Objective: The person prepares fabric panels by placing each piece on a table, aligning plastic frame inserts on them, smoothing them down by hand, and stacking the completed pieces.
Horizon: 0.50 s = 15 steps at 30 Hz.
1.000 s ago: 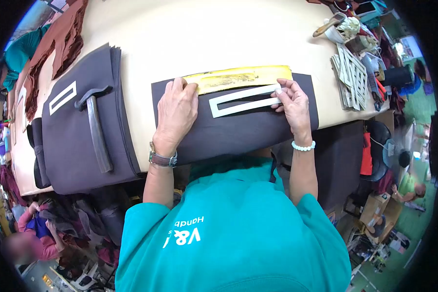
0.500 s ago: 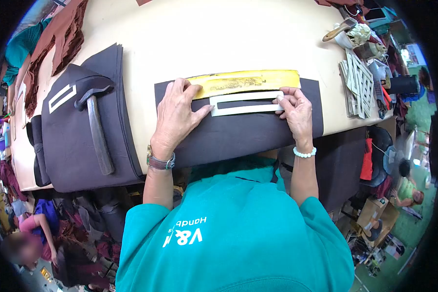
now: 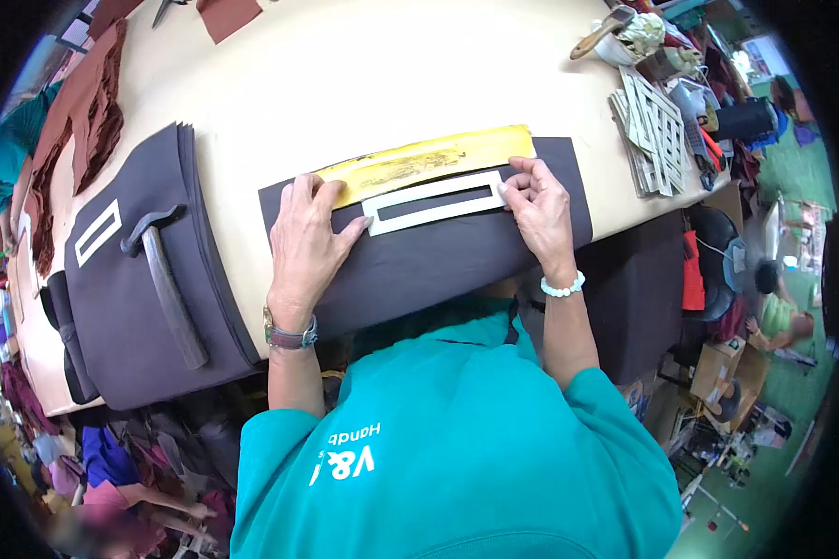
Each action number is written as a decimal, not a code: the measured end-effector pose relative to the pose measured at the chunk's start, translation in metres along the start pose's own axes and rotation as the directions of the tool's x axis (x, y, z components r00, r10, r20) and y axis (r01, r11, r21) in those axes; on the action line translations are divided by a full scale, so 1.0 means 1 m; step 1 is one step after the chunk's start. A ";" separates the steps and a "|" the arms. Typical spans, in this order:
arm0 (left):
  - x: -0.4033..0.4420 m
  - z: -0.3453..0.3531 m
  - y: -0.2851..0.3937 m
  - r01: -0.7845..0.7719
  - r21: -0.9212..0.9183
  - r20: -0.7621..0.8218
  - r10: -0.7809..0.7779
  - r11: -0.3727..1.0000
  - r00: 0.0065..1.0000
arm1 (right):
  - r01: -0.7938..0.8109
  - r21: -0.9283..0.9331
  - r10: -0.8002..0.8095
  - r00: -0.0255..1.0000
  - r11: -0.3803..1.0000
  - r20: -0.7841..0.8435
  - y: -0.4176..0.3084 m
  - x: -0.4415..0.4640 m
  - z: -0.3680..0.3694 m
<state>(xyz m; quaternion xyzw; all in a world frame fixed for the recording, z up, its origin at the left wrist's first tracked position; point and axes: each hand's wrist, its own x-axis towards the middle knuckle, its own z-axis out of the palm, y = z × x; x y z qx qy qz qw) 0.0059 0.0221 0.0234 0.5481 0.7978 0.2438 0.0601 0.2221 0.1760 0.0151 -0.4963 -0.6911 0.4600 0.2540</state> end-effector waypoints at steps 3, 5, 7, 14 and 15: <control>0.000 -0.002 0.001 0.005 0.011 0.020 -0.005 1.000 1.000 | -0.009 0.061 0.011 0.999 0.998 -0.031 0.007 0.001 0.003; 0.000 -0.001 -0.001 -0.002 0.015 0.028 0.002 1.000 1.000 | -0.026 0.038 0.029 0.998 0.999 -0.059 0.002 0.000 0.002; 0.000 -0.001 0.000 -0.014 0.028 0.022 0.014 1.000 1.000 | -0.028 0.031 0.031 0.995 0.999 -0.096 0.002 -0.002 0.004; -0.003 0.001 0.000 -0.037 0.045 -0.001 0.037 0.998 0.999 | 0.005 0.039 0.000 0.992 0.999 -0.126 0.012 0.005 0.006; -0.002 0.001 0.001 -0.027 0.039 0.010 0.027 0.999 1.000 | 0.006 0.048 -0.001 0.993 0.999 -0.121 0.013 0.005 0.006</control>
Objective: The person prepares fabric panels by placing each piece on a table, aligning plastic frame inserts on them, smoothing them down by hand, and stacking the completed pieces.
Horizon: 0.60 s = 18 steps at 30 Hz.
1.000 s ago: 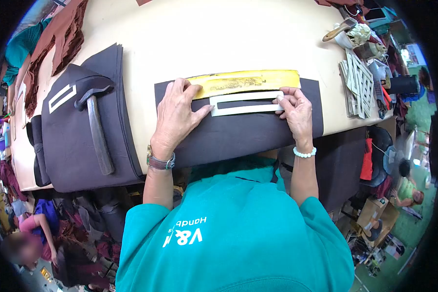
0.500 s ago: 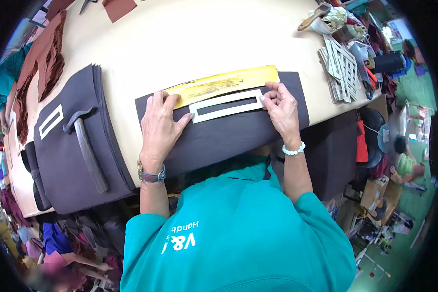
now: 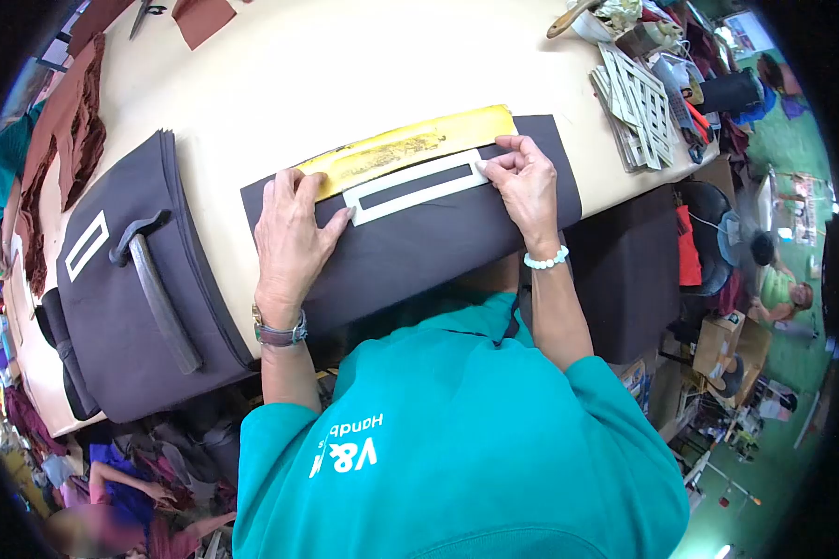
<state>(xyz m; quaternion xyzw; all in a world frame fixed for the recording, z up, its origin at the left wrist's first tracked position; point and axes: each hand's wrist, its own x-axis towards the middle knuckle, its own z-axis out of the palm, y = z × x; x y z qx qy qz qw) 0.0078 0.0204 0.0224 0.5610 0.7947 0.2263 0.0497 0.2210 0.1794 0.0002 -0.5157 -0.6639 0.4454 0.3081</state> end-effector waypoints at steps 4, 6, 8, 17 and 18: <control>-0.001 0.002 0.001 -0.008 0.007 -0.010 0.008 1.000 1.000 | 0.030 -0.080 -0.031 0.999 0.996 -0.009 -0.005 0.001 0.001; -0.002 0.002 0.001 -0.007 0.020 -0.012 0.007 1.000 1.000 | 0.106 -0.242 -0.101 0.994 0.964 0.032 -0.010 -0.001 0.001; -0.002 0.004 0.003 -0.036 -0.012 -0.061 0.035 0.999 0.998 | 0.227 -0.412 -0.228 0.973 0.882 0.049 -0.014 -0.008 0.003; -0.036 0.030 0.011 -0.245 0.249 -0.041 0.263 0.937 0.964 | 0.767 -0.361 -0.704 0.635 0.530 0.317 -0.039 -0.058 0.075; -0.038 0.032 0.010 -0.239 0.272 -0.029 0.257 0.932 0.966 | 0.752 -0.318 -0.687 0.658 0.578 0.307 -0.031 -0.068 0.091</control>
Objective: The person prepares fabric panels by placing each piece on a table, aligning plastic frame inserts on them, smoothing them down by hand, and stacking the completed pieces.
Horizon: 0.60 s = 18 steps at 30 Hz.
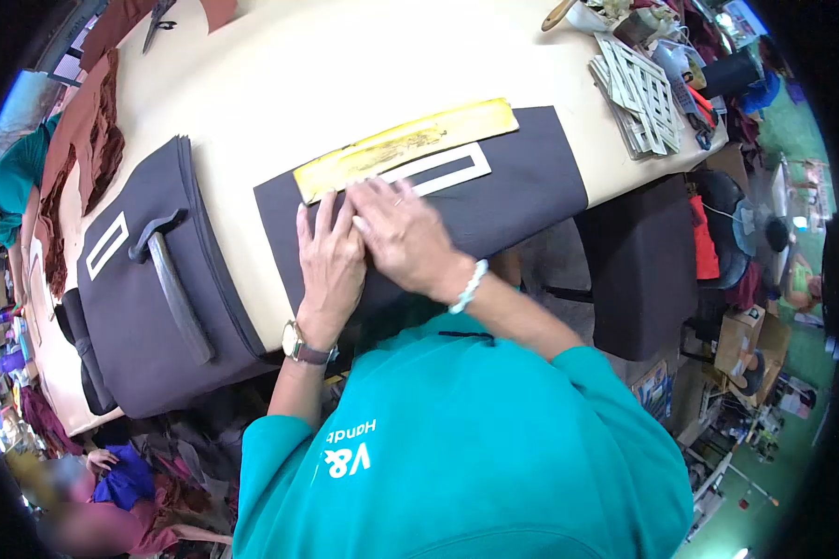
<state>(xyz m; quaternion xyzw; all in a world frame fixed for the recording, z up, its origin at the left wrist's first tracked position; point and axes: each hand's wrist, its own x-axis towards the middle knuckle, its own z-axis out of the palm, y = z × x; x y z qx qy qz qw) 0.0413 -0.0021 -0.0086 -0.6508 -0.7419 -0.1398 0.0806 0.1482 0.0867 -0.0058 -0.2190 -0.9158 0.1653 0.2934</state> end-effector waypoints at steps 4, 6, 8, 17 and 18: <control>0.000 -0.008 -0.001 -0.036 0.045 0.064 0.033 0.998 0.997 | -0.089 0.033 0.085 0.991 0.995 0.105 0.008 -0.013 0.003; 0.001 -0.009 -0.002 -0.047 0.053 0.075 0.043 0.998 0.996 | -0.041 -0.118 0.054 0.993 0.992 0.106 0.023 -0.016 -0.001; 0.002 -0.011 -0.002 -0.053 0.058 0.085 0.048 0.997 0.995 | -0.099 -0.136 0.113 0.989 0.986 0.099 0.038 -0.017 -0.017; 0.001 -0.022 -0.006 -0.056 -0.098 0.113 0.067 0.994 0.991 | -0.266 -0.449 0.273 0.961 0.853 -0.051 0.080 -0.014 -0.062; 0.000 -0.022 -0.006 -0.061 -0.094 0.113 0.071 0.994 0.991 | -0.226 -0.510 0.200 0.974 0.830 -0.105 0.068 -0.008 -0.058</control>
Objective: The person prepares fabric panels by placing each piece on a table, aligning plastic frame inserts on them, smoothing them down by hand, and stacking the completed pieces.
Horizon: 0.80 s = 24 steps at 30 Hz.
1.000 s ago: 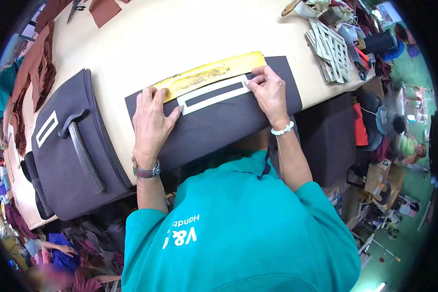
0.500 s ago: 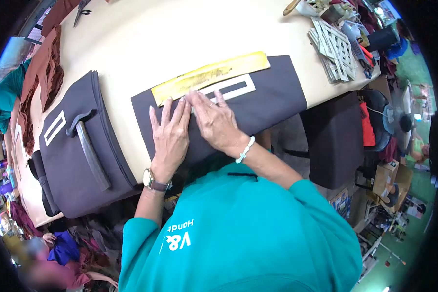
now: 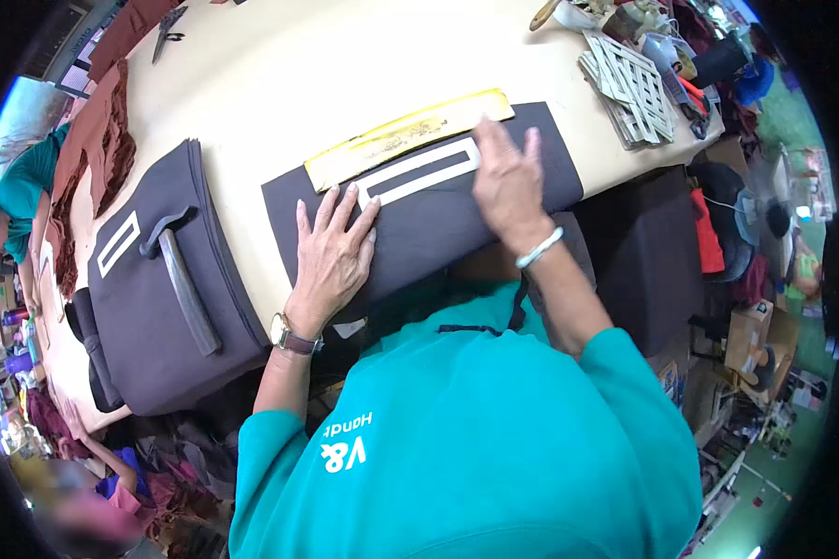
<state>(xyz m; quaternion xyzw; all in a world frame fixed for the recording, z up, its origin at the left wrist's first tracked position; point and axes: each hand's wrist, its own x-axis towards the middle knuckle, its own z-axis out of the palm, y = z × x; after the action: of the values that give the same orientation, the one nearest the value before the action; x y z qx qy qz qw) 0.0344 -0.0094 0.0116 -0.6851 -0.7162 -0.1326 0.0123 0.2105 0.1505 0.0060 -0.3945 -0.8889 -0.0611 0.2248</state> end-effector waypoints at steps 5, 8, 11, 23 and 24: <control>0.001 0.004 0.002 -0.016 0.065 0.001 0.016 0.998 1.000 | 0.199 0.388 -0.236 0.971 0.900 0.049 -0.085 -0.047 0.012; -0.006 0.002 0.007 -0.006 0.099 0.016 0.004 0.995 1.000 | 0.118 0.357 -0.175 0.976 0.927 0.130 -0.046 -0.044 0.005; -0.006 -0.001 0.009 0.026 0.153 0.018 -0.029 0.988 0.999 | 0.006 0.288 -0.062 0.980 0.958 0.187 -0.004 -0.046 -0.001; -0.033 0.005 0.008 0.660 0.054 -0.126 -0.651 0.749 0.749 | 0.404 0.290 -0.473 0.850 0.868 0.232 0.003 0.044 0.038; -0.037 0.015 0.008 0.672 0.094 -0.121 -0.661 0.735 0.740 | 0.304 0.354 -0.397 0.889 0.884 0.229 0.010 0.056 0.052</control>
<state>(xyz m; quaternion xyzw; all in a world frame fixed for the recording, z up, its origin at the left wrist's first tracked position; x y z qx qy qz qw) 0.0471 -0.0428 -0.0086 -0.3750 -0.9200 -0.1079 0.0374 0.1669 0.2103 -0.0155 -0.1901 -0.9677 0.0981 0.1337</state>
